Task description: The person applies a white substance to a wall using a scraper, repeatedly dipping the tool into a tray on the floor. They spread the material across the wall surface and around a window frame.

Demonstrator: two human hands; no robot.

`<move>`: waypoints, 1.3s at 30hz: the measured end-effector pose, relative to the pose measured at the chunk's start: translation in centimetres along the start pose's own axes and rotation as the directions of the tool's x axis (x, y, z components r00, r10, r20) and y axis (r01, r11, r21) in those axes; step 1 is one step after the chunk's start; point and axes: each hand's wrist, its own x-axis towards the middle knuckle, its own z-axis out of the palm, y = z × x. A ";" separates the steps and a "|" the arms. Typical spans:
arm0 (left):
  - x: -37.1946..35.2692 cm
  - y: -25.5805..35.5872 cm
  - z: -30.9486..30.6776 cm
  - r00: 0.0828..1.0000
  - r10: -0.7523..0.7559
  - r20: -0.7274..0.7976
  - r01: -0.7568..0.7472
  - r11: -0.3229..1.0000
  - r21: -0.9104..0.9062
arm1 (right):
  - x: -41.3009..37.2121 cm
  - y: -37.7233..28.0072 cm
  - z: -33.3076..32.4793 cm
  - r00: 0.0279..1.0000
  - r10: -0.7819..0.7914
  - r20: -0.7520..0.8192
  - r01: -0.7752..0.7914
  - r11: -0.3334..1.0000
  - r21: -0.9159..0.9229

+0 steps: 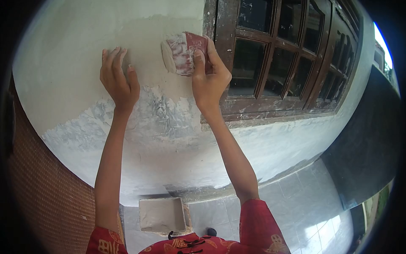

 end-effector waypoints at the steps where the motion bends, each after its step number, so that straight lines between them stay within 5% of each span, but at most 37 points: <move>1: 0.0 0.0 0.0 1.000 0.000 -0.001 0.000 1.000 0.000 | 0.6 0.3 -0.2 1.000 0.001 0.000 -0.001 1.000 0.002; 5: -0.1 0.0 -0.1 1.000 -0.004 -0.008 0.004 1.000 -0.010 | 2.9 0.1 -2.8 0.978 0.052 -0.202 -0.043 0.998 0.048; 7: 0.0 -0.2 -0.1 1.000 -0.006 -0.013 0.006 1.000 -0.002 | 3.5 -1.0 -3.0 0.960 0.095 -0.265 -0.027 0.968 0.248; 9: -0.1 0.1 0.0 1.000 -0.006 -0.002 0.006 1.000 -0.016 | 3.0 -1.2 -1.0 0.966 0.101 -0.237 -0.047 0.974 0.223; 11: -0.1 -0.1 -0.1 1.000 -0.010 0.004 0.010 1.000 0.005 | 2.7 -0.5 1.3 0.988 -0.146 -0.041 0.147 0.989 0.019; 14: 0.0 -0.1 -0.2 1.000 -0.020 0.001 0.020 1.000 0.003 | 3.3 -0.8 1.0 0.997 -0.051 -0.053 0.045 0.994 -0.104; 18: 0.0 -0.1 -0.1 1.000 -0.008 -0.014 0.008 1.000 0.005 | 4.9 -1.6 -2.0 0.968 0.006 -0.252 0.013 0.997 0.073; 23: -0.1 -0.1 -0.2 1.000 -0.014 0.006 0.014 1.000 0.000 | 2.9 -2.5 1.4 0.987 -0.111 -0.113 0.118 0.991 0.056; 25: -0.1 0.0 -0.2 1.000 -0.016 0.004 0.016 1.000 -0.006 | 2.6 -1.3 2.2 0.986 -0.164 -0.036 0.160 0.981 -0.106; 29: -0.1 0.0 -0.1 1.000 -0.013 -0.005 0.013 1.000 -0.013 | 4.7 0.0 -1.9 0.965 -0.037 -0.261 0.043 0.999 0.020; 32: -0.2 0.0 -0.1 1.000 -0.019 0.005 0.019 1.000 -0.020 | 5.2 -0.9 -3.4 0.959 0.029 -0.281 0.025 0.982 0.185; 36: -0.2 0.0 -0.1 1.000 -0.010 0.002 0.010 1.000 -0.008 | 2.5 -0.9 -0.1 0.999 -0.031 -0.030 0.033 0.998 0.054; 39: -0.1 0.0 -0.2 1.000 -0.013 -0.004 0.013 1.000 -0.004 | 2.8 0.5 -1.3 0.992 0.022 -0.121 -0.017 0.999 0.046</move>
